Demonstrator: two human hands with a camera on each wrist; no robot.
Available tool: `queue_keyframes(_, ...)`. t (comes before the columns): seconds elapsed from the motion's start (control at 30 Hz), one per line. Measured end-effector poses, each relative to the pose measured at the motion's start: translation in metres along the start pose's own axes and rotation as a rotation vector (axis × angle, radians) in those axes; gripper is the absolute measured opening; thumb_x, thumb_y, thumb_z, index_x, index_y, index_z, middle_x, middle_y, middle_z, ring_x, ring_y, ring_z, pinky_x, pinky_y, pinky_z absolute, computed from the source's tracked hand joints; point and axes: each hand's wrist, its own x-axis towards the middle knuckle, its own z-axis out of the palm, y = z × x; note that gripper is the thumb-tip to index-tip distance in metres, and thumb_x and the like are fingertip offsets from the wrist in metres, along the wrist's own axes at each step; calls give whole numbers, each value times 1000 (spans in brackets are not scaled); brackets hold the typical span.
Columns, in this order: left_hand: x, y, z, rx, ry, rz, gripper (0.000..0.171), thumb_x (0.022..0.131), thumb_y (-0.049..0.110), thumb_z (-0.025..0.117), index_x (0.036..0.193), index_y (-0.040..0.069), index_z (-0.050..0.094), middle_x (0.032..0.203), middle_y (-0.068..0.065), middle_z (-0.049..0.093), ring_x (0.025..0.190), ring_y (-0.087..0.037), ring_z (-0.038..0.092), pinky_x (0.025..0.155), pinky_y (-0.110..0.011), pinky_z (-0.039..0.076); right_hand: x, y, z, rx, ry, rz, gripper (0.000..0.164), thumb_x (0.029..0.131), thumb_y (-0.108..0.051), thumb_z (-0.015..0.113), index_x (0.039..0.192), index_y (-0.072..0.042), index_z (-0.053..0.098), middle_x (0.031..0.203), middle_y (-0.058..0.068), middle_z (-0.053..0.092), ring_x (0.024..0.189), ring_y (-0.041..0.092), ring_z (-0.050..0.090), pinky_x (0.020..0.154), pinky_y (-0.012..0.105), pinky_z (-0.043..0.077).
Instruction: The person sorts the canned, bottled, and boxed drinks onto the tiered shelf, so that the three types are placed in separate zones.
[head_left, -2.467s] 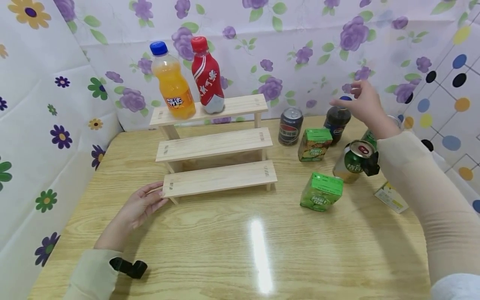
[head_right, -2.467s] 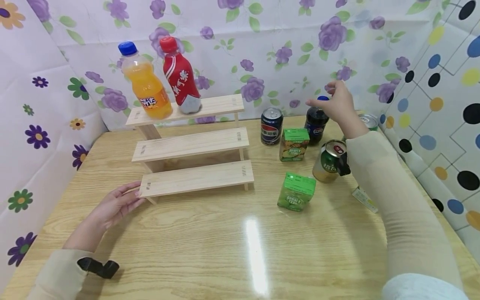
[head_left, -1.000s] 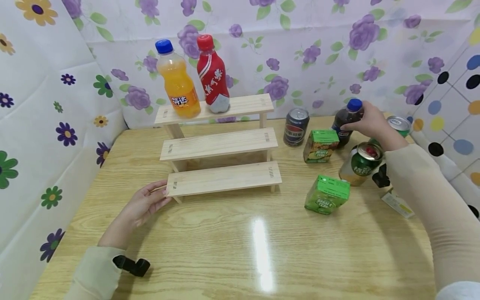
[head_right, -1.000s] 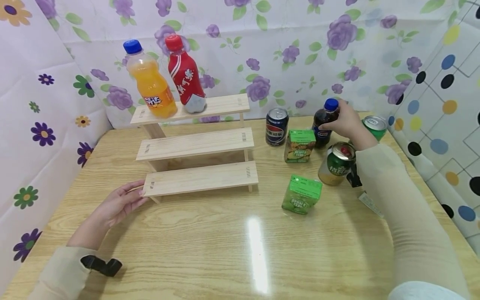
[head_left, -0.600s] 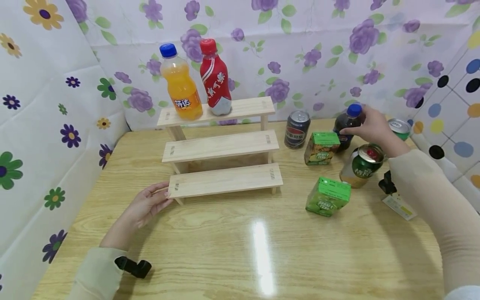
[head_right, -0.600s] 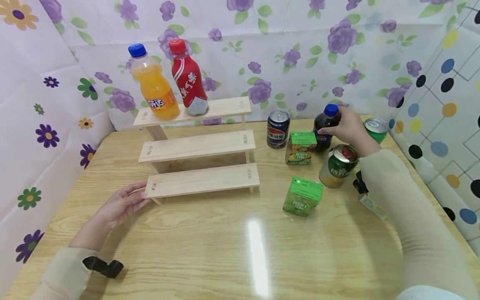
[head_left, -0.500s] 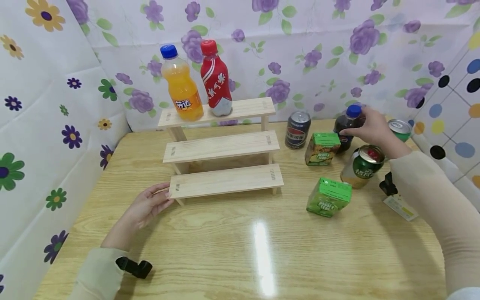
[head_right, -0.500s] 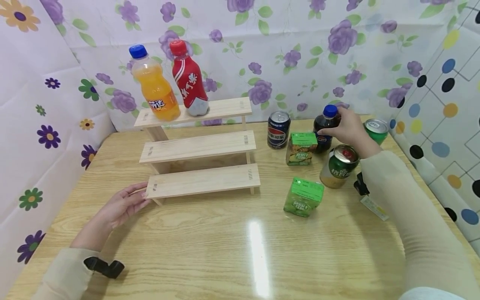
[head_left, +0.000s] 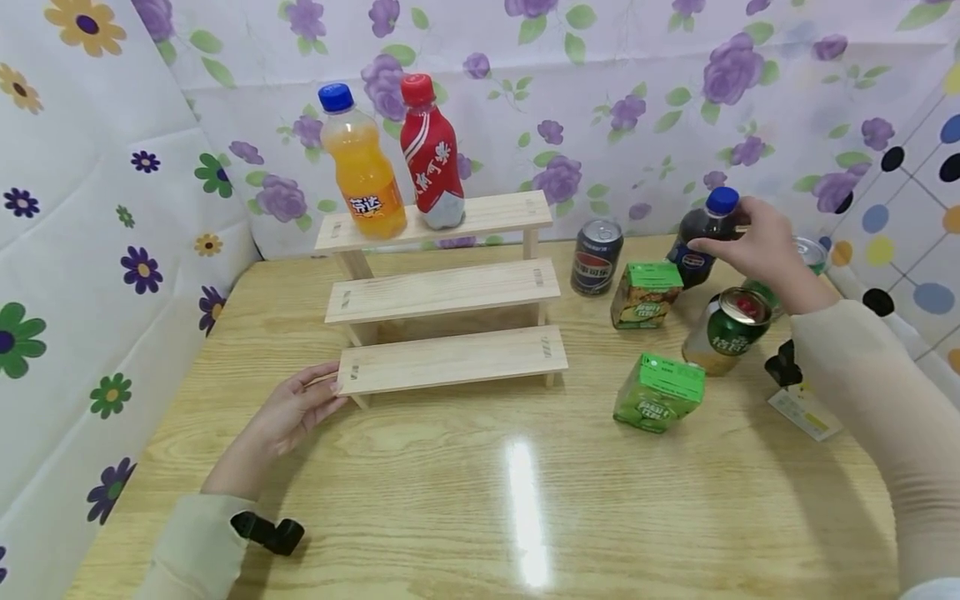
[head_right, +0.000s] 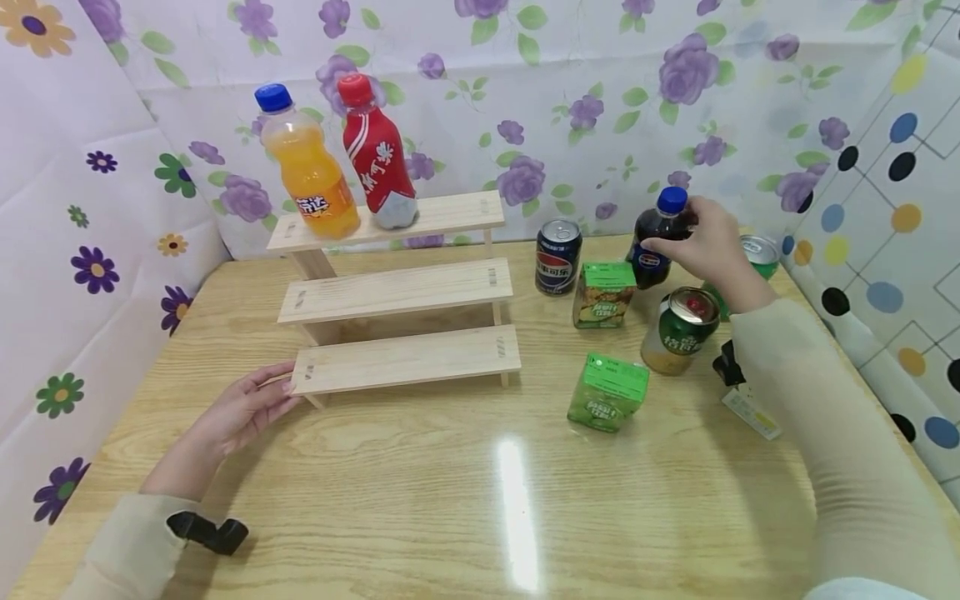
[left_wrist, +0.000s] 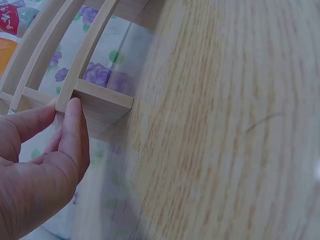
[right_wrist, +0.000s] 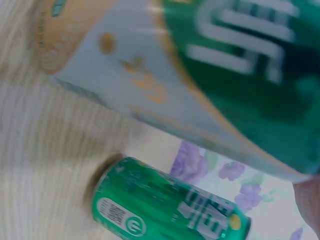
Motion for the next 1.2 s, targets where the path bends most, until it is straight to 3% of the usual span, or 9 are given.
queue_keyframes(0.13, -1, -1, 0, -11, 3, 4, 52, 96, 4, 54, 141, -4, 27, 105, 3, 62, 95, -7, 65, 88, -16, 54, 2, -9, -9, -2, 10, 21, 66, 84, -41, 70, 124, 6, 47, 122, 26, 51, 115, 45, 49, 91, 58, 46)
queue_keyframes(0.2, -1, -1, 0, -24, 5, 5, 49, 96, 3, 53, 139, -2, 29, 105, 3, 62, 95, -7, 65, 88, -16, 54, 4, -14, -13, -13, 14, 36, 68, 83, -44, 70, 124, 5, 47, 122, 24, 52, 114, 42, 52, 87, 48, 51)
queue_keyframes(0.33, -2, -1, 0, -52, 9, 3, 45, 96, 1, 53, 136, -1, 32, 104, 2, 62, 94, -7, 65, 87, -16, 55, 7, -20, -21, -35, 22, 42, 65, 81, -47, 71, 120, 1, 52, 112, 15, 57, 93, 16, 57, 72, 23, 46)
queue_keyframes(0.47, -2, 0, 0, -57, 9, -1, 45, 96, 1, 54, 135, -1, 33, 104, 3, 62, 94, -7, 65, 87, -16, 55, 8, -29, -28, -30, 29, 43, 59, 79, -48, 73, 115, -4, 55, 99, -2, 57, 79, -8, 44, 67, 18, 39)
queue_keyframes(0.73, -3, 1, -2, -57, 6, -6, 47, 96, 1, 53, 136, -1, 30, 103, 3, 63, 94, -7, 65, 87, -16, 55, 12, -55, -38, 65, 75, 16, 39, 78, -42, 76, 105, -20, 58, 90, -21, 50, 82, -6, 47, 67, 10, 41)
queue_keyframes(1.03, -1, 0, -1, -41, -5, -4, 51, 96, 1, 52, 139, -4, 25, 104, 4, 62, 94, -6, 65, 88, -15, 54, 13, -90, -44, 212, 135, -43, 36, 78, -31, 78, 107, -22, 59, 92, -22, 53, 83, -7, 53, 79, 9, 48)
queue_keyframes(1.2, 0, 0, -1, -36, -14, 0, 56, 96, 2, 53, 142, -6, 22, 105, 3, 61, 94, -6, 64, 88, -15, 54, 16, -111, -43, 293, 162, -86, 38, 77, -23, 80, 109, -20, 60, 92, -19, 57, 80, -6, 57, 76, 6, 50)
